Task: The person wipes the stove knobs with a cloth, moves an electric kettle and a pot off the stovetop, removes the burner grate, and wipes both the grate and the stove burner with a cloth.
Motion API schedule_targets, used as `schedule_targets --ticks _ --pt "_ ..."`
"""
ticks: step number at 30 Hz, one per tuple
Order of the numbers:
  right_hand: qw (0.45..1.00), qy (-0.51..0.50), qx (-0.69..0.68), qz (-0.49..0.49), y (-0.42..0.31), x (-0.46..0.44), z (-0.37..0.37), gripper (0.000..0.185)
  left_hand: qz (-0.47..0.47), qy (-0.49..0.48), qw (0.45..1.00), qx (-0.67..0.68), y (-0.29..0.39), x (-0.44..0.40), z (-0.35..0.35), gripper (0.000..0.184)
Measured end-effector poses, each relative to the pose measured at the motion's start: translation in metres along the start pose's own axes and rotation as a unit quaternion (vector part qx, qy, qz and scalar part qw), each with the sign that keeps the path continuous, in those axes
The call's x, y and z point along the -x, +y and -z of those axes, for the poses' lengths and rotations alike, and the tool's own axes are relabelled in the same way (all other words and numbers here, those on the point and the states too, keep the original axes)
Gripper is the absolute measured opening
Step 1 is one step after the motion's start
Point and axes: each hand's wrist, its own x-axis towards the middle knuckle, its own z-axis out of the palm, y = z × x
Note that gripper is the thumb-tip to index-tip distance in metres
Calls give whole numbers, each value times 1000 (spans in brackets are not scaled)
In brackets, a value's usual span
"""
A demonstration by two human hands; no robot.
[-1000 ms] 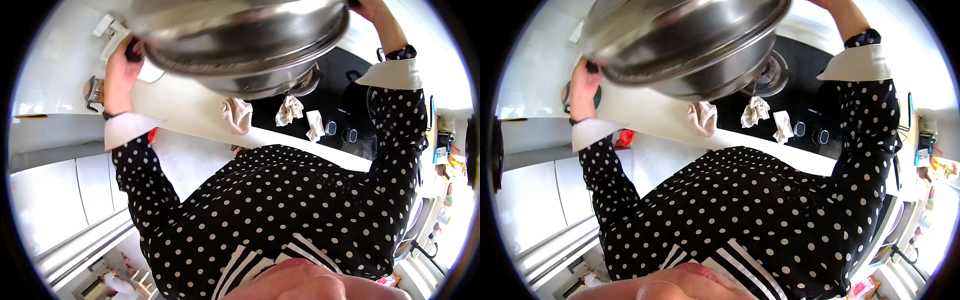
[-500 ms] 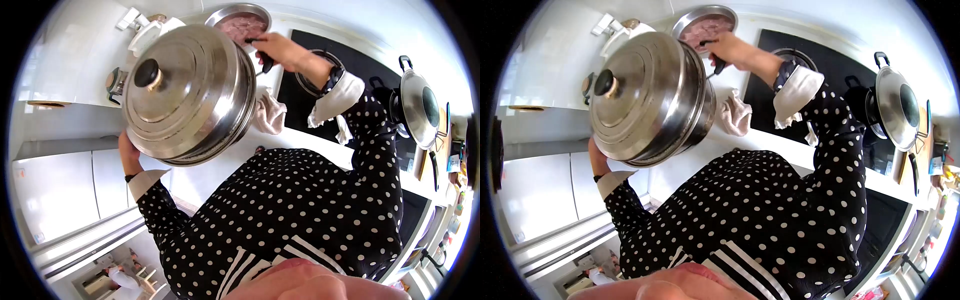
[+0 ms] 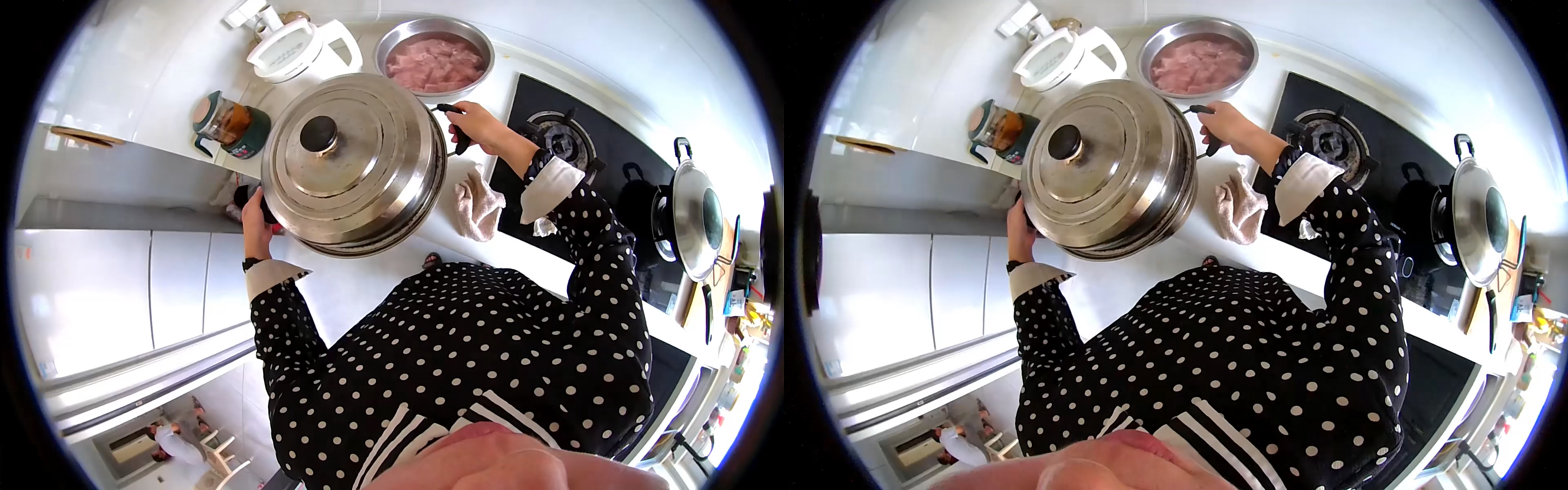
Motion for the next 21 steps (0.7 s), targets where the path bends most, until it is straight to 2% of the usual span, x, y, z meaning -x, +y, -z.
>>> schedule_targets --ticks 5,8,11,19,21 --pt "1000 28 -9 10 13 -15 6 22 2 -21 1000 9 -6 -43 -13 32" --pt "999 40 -23 -2 15 -21 7 21 -4 -2 1000 -22 0 -46 -28 34" --pt "998 50 -29 -4 12 -25 8 21 22 -17 1000 2 4 -54 -37 35" --pt "997 52 -48 24 1 -35 11 25 -3 -41 999 -13 1 -81 -42 37" --pt "997 60 -52 18 2 -40 11 24 -12 -76 997 -1 -2 -88 -34 37"
